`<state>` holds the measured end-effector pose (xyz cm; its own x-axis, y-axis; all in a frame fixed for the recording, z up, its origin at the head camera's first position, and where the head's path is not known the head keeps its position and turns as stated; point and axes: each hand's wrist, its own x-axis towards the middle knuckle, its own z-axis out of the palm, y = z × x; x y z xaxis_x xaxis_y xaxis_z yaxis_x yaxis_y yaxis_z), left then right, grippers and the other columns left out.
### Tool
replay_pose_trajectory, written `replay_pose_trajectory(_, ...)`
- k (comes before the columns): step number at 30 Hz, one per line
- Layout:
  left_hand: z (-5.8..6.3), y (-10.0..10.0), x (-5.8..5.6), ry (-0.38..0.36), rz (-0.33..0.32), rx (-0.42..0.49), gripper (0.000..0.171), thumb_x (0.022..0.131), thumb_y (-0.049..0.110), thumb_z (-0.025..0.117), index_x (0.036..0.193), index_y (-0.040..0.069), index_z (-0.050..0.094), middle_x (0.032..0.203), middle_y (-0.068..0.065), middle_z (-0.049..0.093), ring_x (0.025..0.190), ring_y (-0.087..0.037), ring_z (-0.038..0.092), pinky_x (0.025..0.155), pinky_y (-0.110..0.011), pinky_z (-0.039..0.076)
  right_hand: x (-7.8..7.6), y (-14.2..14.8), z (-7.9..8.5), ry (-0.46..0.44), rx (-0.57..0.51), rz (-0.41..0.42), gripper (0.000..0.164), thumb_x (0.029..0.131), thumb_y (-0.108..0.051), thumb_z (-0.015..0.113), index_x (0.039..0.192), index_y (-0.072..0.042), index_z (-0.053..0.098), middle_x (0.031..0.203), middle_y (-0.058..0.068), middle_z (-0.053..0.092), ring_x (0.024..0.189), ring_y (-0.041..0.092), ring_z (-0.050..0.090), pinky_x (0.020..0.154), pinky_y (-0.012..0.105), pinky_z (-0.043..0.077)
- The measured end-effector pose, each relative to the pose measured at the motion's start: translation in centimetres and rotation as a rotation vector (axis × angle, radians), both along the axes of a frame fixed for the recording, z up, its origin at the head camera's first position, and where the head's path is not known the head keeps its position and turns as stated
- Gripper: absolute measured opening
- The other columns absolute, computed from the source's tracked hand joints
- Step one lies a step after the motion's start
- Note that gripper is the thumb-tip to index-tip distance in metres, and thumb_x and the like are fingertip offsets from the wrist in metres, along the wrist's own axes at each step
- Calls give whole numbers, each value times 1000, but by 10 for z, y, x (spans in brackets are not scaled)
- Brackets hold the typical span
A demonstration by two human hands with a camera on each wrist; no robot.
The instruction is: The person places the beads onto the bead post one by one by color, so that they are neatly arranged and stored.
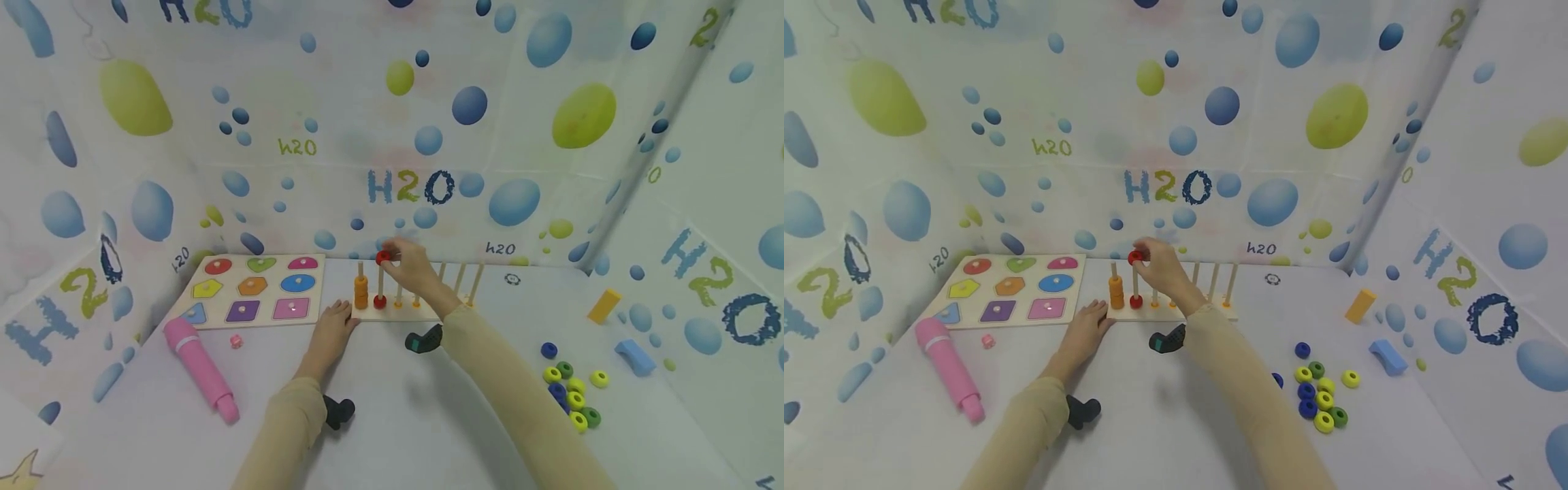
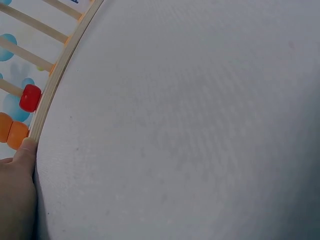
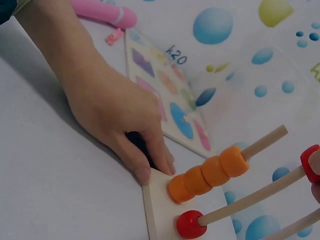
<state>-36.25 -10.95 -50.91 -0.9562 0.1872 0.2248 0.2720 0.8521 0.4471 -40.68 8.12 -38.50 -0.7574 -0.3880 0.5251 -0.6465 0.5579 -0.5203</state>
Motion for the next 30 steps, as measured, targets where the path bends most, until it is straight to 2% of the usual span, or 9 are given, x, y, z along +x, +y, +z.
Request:
replay_pose_trajectory(4, 2, 2, 3, 36, -10, 29, 48, 96, 24, 57, 131, -8, 50, 137, -21, 48, 133, -35, 36, 112, -48, 22, 0, 2, 1, 17, 20, -12, 30, 86, -1, 65, 115, 4, 58, 109, 15, 63, 97, 23, 64, 86, 23, 52)
replay_pose_trajectory(8, 4, -1, 6, 91, -16, 44, 47, 95, 23, 58, 128, -10, 51, 134, -24, 50, 130, -38, 39, 111, -49, 25, 0, 4, 2, 68, -15, -8, 28, 86, 2, 64, 113, 6, 59, 107, 16, 63, 99, 27, 62, 87, 27, 53)
replay_pose_trajectory(12, 6, -5, 4, 75, -14, 42, 48, 96, 23, 57, 130, -10, 50, 135, -24, 48, 132, -37, 36, 112, -49, 23, 3, 9, 2, 110, -85, -3, 25, 85, 5, 62, 109, 6, 60, 104, 15, 65, 97, 24, 62, 85, 21, 52)
replay_pose_trajectory(18, 5, -5, 2, 37, -11, 9, 47, 97, 23, 56, 131, -9, 49, 137, -23, 46, 132, -37, 35, 112, -50, 23, 9, 24, -6, 69, -132, -10, 16, 85, 5, 62, 100, 1, 63, 94, 11, 66, 89, 18, 64, 79, 17, 53)
replay_pose_trajectory(23, 5, -2, 4, 20, -10, 13, 48, 97, 23, 55, 132, -9, 48, 138, -23, 45, 132, -38, 35, 112, -50, 22, 25, 50, -15, 16, -103, -28, 12, 86, 0, 63, 98, -2, 65, 95, 8, 68, 87, 17, 65, 77, 21, 55)
replay_pose_trajectory(30, 2, 1, 1, 20, -21, -10, 48, 97, 24, 55, 132, -8, 48, 138, -22, 46, 133, -37, 35, 112, -50, 22, 45, 112, -37, -37, -59, -51, 8, 87, -5, 66, 94, -6, 68, 90, 3, 70, 82, 14, 66, 71, 23, 56)
